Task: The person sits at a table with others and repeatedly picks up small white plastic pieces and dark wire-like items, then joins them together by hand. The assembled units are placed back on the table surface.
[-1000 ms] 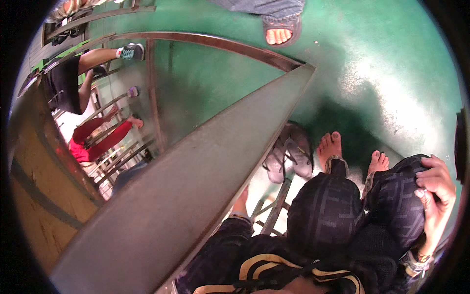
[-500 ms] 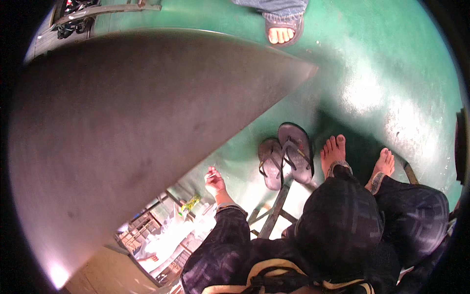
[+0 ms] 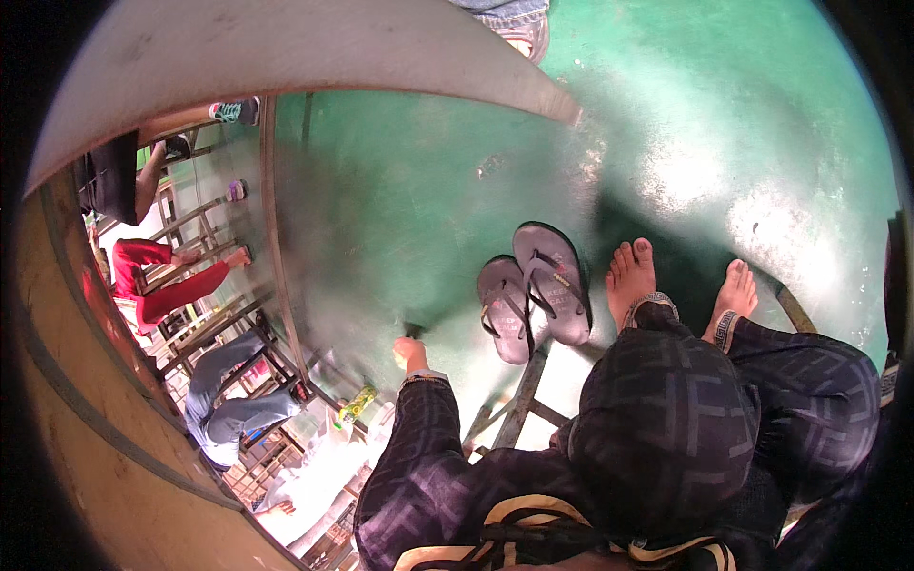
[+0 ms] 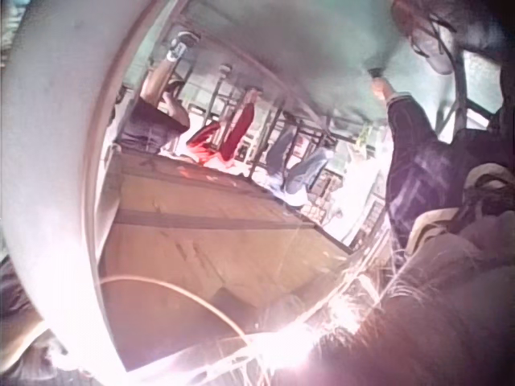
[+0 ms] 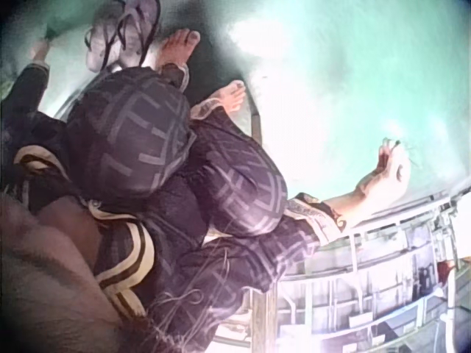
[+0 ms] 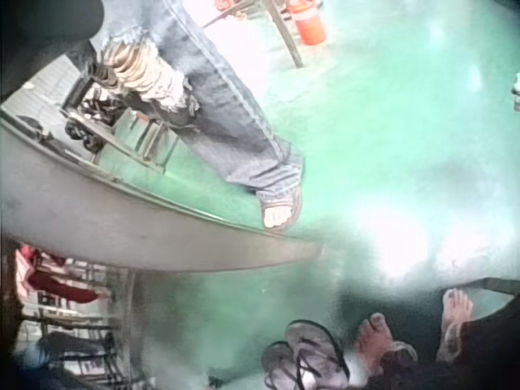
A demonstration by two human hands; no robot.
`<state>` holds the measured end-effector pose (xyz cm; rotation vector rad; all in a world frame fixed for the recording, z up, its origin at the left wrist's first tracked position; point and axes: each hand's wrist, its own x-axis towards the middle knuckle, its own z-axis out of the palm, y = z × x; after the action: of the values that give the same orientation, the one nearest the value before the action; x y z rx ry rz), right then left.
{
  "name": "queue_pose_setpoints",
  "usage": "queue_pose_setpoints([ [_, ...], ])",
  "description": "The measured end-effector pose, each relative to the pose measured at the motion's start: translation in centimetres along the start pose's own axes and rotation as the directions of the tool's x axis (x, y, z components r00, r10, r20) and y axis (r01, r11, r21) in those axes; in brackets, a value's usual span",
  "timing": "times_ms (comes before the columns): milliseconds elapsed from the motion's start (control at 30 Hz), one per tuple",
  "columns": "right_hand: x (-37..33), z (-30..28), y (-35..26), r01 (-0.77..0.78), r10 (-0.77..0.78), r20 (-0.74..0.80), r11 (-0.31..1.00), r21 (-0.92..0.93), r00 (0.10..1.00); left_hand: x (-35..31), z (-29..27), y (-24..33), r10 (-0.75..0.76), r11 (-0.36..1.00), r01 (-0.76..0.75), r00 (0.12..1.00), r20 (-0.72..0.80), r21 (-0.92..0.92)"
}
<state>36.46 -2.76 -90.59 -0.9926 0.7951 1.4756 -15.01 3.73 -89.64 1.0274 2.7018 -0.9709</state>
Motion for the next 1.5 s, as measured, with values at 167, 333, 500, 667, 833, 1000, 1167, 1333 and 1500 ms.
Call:
queue_pose_setpoints([
  [167, -0.6, 1.2, 1.0, -0.057, 0.057, 0.000, 0.998, -0.007, 0.998, -0.7, -1.8, -2.2, 0.026, 0.997, -0.018, 0.993, -0.116, 0.072],
  [333, -1.8, 3.2, -3.9, 0.065, -0.063, 0.022, 0.984, -0.165, 0.998, -3.0, -4.9, 2.6, -0.096, 0.995, 0.093, 0.994, -0.058, -0.046],
  [500, -6.6, 9.9, -28.8, 0.617, -0.699, 0.162, 0.468, -0.633, 0.697, -6.1, -10.0, 6.5, -0.189, 0.872, -0.002, 0.921, -0.340, -0.489],
  [667, -11.9, 13.2, -43.8, 0.480, -0.869, 0.276, -0.052, -0.876, 0.411, -17.3, -23.1, 10.5, 0.028, 0.584, -0.551, 0.748, -0.664, -0.596],
  [833, -12.9, 8.8, -36.2, 0.069, -0.724, 0.452, -0.492, -0.868, 0.522, -32.8, -35.2, 11.4, 0.232, 0.011, -0.766, 0.627, -0.744, -0.643],
  [1000, -24.3, 12.8, -25.7, 0.315, -0.535, 0.317, -0.097, -0.944, 0.783, -43.3, -43.1, 4.4, 0.501, -0.179, -0.814, 0.408, -0.763, -0.553],
  [1167, -26.5, 12.4, -26.7, 0.251, -0.528, 0.389, -0.315, -0.915, 0.755, -48.4, -48.3, -2.2, 0.521, -0.281, -0.894, 0.162, -0.838, -0.348],
  [1333, -28.3, 12.0, -27.5, 0.179, -0.465, 0.444, -0.509, -0.842, 0.766, -50.9, -55.1, -10.3, 0.557, -0.131, -0.939, 0.196, -0.807, -0.319],
  [1500, -33.0, 16.6, -28.0, 0.236, -0.218, 0.487, -0.664, -0.709, 0.846, -52.3, -62.9, -18.7, 0.430, -0.044, -0.924, 0.325, -0.842, -0.379],
])
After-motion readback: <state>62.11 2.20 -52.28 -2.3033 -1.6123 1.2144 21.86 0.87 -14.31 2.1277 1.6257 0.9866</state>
